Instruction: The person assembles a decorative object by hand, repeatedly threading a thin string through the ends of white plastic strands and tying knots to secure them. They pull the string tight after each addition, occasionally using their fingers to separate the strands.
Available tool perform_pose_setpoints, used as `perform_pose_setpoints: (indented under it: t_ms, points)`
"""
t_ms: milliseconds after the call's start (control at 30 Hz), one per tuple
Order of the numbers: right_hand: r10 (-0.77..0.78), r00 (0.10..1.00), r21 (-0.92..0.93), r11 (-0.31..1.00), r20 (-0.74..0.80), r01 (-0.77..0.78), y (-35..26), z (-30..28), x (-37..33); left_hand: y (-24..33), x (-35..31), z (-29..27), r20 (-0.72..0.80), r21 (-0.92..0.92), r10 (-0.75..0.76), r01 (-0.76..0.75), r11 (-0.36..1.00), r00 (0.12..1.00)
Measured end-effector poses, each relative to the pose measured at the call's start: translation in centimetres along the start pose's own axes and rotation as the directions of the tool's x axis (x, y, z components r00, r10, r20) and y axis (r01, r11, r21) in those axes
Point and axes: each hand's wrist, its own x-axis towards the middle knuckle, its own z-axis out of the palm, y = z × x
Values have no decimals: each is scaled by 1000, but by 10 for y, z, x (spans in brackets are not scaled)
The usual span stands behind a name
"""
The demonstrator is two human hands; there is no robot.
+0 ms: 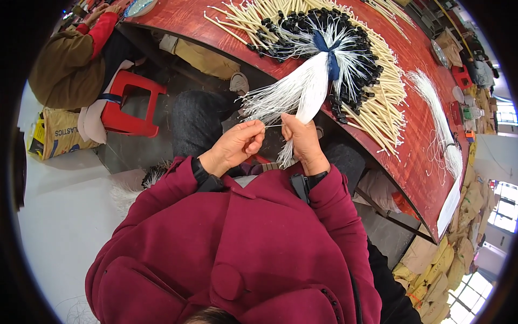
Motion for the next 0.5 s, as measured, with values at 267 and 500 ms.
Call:
perform_pose_setpoints:
  t_ms: [267, 500]
  points:
    - [-1, 999, 83, 997, -38, 4, -10, 4, -2, 7, 4, -8, -3, 249, 271, -262, 932, 963]
    - [-19, 996, -2, 1000, 88, 20, -7, -2, -2, 10, -2, -2, 161, 868, 691, -434, 241, 705]
